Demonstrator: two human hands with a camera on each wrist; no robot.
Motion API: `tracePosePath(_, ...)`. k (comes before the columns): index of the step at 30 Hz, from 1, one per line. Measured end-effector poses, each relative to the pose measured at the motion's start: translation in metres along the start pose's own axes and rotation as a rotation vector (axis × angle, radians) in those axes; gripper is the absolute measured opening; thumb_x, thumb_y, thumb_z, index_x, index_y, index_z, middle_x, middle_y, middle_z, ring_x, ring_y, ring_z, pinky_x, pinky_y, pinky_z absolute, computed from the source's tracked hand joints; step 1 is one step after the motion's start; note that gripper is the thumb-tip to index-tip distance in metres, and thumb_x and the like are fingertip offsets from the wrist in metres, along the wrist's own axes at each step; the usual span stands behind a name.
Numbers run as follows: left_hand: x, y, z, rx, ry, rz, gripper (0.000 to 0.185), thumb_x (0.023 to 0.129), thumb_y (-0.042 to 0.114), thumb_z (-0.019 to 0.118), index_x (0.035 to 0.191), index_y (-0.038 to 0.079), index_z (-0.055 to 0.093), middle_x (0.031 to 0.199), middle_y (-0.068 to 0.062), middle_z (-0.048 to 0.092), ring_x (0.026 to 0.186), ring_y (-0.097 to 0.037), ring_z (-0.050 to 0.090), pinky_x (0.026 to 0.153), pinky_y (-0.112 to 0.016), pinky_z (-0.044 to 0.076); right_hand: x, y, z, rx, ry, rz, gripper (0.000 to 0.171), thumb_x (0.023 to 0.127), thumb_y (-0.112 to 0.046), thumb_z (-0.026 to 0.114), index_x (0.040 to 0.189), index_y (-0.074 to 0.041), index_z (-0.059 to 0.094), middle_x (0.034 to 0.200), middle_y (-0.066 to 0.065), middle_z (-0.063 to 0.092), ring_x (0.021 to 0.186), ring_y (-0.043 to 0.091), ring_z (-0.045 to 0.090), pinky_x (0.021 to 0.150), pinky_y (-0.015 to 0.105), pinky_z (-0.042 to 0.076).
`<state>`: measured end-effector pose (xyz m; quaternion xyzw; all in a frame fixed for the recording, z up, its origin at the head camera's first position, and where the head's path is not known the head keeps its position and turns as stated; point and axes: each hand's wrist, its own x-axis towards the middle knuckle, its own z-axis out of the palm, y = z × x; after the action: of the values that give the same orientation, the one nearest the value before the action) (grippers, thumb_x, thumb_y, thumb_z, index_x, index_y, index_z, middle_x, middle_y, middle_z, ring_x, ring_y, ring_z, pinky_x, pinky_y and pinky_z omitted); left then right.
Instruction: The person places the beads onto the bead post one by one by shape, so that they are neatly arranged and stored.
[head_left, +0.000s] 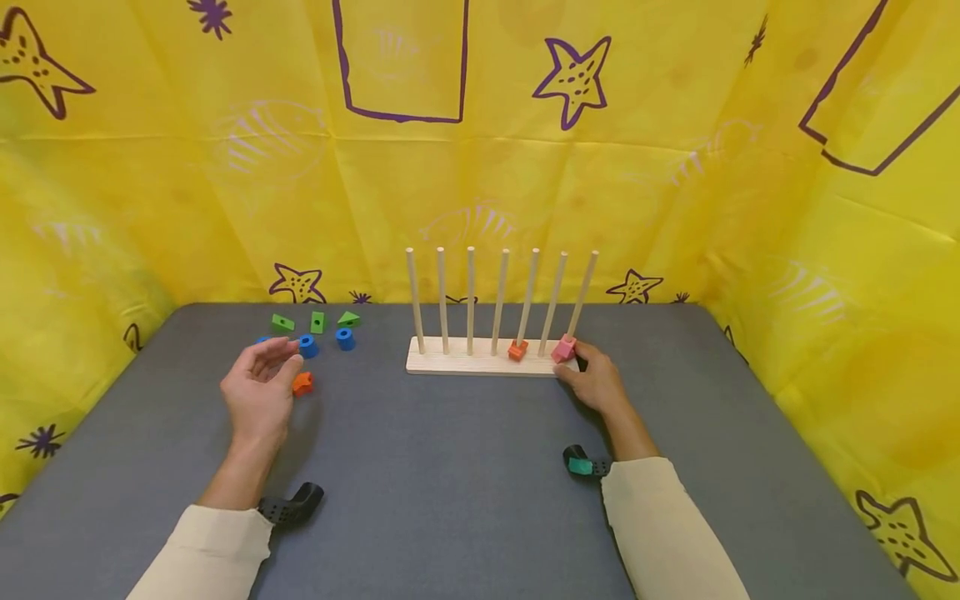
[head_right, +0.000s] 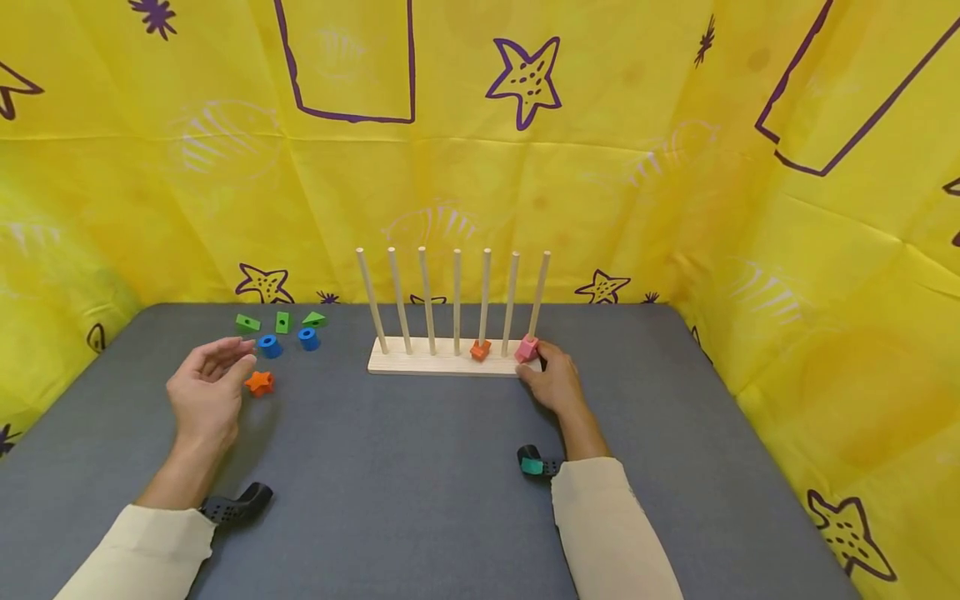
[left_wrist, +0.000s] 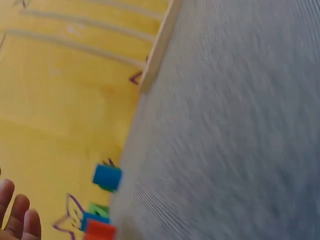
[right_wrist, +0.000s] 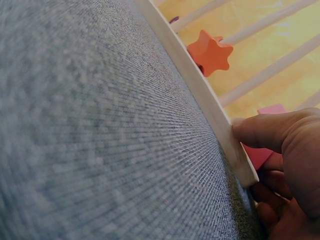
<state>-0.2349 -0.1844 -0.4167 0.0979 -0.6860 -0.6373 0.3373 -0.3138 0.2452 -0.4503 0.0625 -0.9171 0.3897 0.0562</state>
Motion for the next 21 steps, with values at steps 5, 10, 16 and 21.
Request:
tracePosePath(5, 0.004, -0.017, -0.008, 0.181, -0.01, -0.127, 0.028, 0.09, -0.003, 0.063, 0.118, 0.0, 0.062, 0.115, -0.011, 0.064, 0.106, -0.023, 0.059, 0.079, -0.017, 0.049, 0.002, 0.001, 0.002, -0.007, -0.027, 0.027, 0.056, 0.087, -0.017, 0.068, 0.135, 0.006, 0.05, 0.136, 0.028, 0.047, 0.125, 0.044, 0.042, 0.104, 0.055, 0.03)
tracePosePath(10, 0.006, -0.028, -0.013, 0.498, -0.097, -0.157, 0.032, 0.094, 0.002, 0.057, 0.126, 0.002, 0.06, 0.125, -0.012, 0.061, 0.111, -0.028, 0.057, 0.088, -0.036, 0.05, 0.003, -0.003, 0.001, -0.018, -0.036, 0.029, 0.056, 0.087, -0.017, 0.068, 0.135, 0.006, 0.05, 0.136, 0.028, 0.047, 0.126, 0.044, 0.042, 0.105, 0.055, 0.03)
tracePosePath(16, 0.005, -0.035, -0.017, 0.613, -0.16, -0.058, 0.034, 0.09, -0.002, 0.058, 0.125, -0.002, 0.059, 0.122, -0.02, 0.061, 0.106, -0.035, 0.06, 0.089, -0.047, 0.046, 0.003, -0.001, 0.002, -0.011, -0.031, 0.021, 0.056, 0.087, -0.016, 0.068, 0.135, 0.006, 0.051, 0.135, 0.028, 0.048, 0.125, 0.044, 0.042, 0.105, 0.055, 0.03)
tracePosePath(21, 0.006, -0.038, -0.016, 0.633, -0.193, -0.021, 0.035, 0.09, 0.001, 0.062, 0.124, -0.002, 0.059, 0.121, -0.021, 0.062, 0.107, -0.037, 0.06, 0.091, -0.049, 0.045, 0.004, 0.0, 0.001, -0.014, -0.033, 0.036, 0.058, 0.087, -0.018, 0.068, 0.137, 0.005, 0.049, 0.137, 0.028, 0.047, 0.126, 0.044, 0.041, 0.105, 0.055, 0.029)
